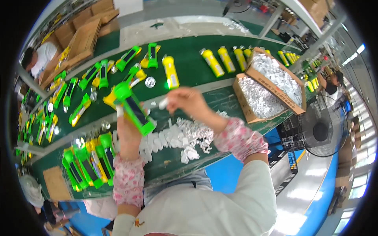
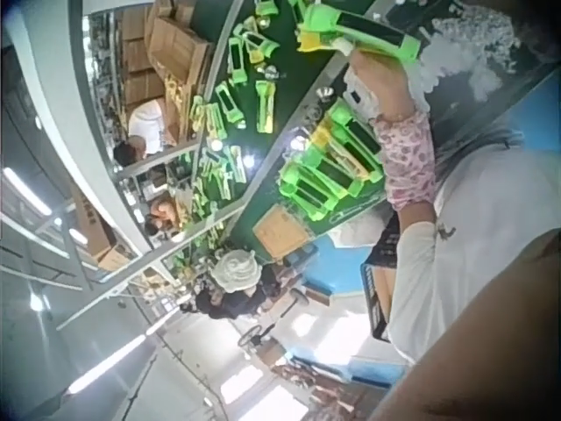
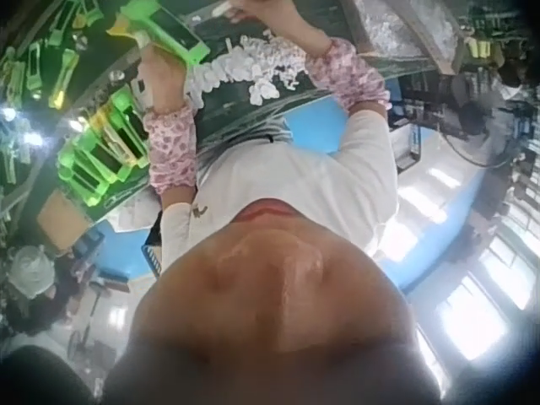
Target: The recorder is working on a factory assembly line, snapping together plastic housings and internal components for solar-powered flashlights.
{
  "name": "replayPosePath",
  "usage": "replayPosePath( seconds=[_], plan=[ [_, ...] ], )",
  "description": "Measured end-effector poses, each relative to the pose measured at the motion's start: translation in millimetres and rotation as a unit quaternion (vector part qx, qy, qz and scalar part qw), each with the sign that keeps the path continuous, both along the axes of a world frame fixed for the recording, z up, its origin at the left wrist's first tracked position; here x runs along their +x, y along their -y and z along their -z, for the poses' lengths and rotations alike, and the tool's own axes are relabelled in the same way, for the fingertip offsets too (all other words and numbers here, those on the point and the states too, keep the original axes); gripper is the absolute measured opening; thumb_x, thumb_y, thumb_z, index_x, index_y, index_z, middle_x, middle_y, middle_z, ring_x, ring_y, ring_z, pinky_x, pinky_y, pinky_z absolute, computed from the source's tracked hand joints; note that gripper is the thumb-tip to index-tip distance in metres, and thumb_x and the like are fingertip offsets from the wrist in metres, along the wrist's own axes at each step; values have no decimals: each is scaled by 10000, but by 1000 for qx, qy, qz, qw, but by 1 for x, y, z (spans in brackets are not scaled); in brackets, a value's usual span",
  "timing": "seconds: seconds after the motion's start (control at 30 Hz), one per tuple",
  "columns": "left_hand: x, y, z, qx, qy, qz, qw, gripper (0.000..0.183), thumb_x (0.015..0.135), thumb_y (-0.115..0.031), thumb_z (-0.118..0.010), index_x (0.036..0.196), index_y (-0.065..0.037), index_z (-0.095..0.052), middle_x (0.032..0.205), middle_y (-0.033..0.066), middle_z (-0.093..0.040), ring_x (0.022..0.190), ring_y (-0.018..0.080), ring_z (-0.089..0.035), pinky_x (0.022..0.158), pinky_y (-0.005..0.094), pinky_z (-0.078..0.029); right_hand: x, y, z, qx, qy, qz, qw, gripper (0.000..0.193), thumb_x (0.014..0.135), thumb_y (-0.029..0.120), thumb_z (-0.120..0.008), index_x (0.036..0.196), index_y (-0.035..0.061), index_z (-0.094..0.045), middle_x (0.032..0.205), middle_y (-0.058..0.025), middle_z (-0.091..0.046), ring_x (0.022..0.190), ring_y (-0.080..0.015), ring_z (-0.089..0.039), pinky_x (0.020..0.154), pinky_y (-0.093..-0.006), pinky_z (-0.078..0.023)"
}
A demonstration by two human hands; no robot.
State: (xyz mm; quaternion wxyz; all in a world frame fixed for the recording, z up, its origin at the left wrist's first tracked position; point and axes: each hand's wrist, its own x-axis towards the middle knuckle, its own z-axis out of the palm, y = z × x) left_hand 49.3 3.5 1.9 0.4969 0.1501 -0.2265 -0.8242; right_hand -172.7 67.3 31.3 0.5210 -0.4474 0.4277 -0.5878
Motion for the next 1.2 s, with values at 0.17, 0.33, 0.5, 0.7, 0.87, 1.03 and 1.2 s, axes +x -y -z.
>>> replayPosePath(
  seconds=[0.17, 0.33, 0.5, 0.7, 0.87, 1.03, 1.2],
  plan=[
    [-43, -14, -13, -30, -91, 92, 991, 486, 1024, -463, -278, 1303, -92, -423, 1183, 92, -572, 1071, 268, -575, 976, 437, -441, 7, -12, -49, -40, 58, -10, 997, 156, 922, 19, -574, 1075, -1, -559, 1030, -168, -644, 905, -269, -691, 781, -378, -599],
    [-42, -23, -10, -38, -108, 140, 983, 513, 989, -412, -459, 1412, -155, -321, 1335, 35, -463, 1201, 184, -492, 1001, 391, -414, 26, 3, -49, -135, -231, 4, 964, 234, 893, -28, -602, 1125, 4, -596, 967, -40, -605, 862, -93, -586, 718, -210, -469],
    [-30, -27, -8, -90, -85, 171, 978, 509, 986, -372, -484, 1411, -144, -319, 1296, 22, -468, 1178, 147, -497, 970, 393, -428, 27, 4, -90, -201, -439, -95, 870, 193, 885, -46, -600, 1060, 19, -648, 963, -44, -586, 897, -92, -566, 699, -213, -454],
    [-26, -26, -7, -92, -44, 188, 977, 452, 928, -244, -621, 1303, -116, -403, 1250, 30, -495, 1111, 167, -558, 889, 377, -517, 30, 8, -114, -68, -437, -128, 888, 322, 815, 32, -721, 977, 38, -442, 825, -31, -602, 745, -84, -592, 624, -233, -454],
    [-21, -25, -12, -110, 18, 218, 970, 454, 907, -215, -652, 1282, -123, -413, 1234, 24, -500, 1115, 160, -555, 899, 369, -516, 31, 16, -118, -89, -493, -177, 847, 359, 768, 56, -760, 891, 42, -423, 738, -59, -577, 655, -144, -587, 576, -280, -459],
    [-20, -23, -4, -109, 43, 162, 980, 480, 882, -165, -680, 1280, -135, -415, 1239, 25, -499, 1100, 163, -562, 889, 358, -524, 35, 17, -103, -142, -521, -136, 831, 345, 763, 75, -780, 846, 49, -446, 706, -21, -538, 627, -97, -513, 566, -240, -446],
    [-14, -28, -10, -93, -58, 90, 990, 463, 935, -194, -587, 1339, -129, -370, 1236, 43, -489, 1154, 185, -516, 975, 401, -455, 49, -17, -84, -190, -583, 96, 784, 757, 685, 293, -838, 1289, 48, -454, 1036, -167, -525, 873, -266, -574, 738, -349, -492]
  ],
)
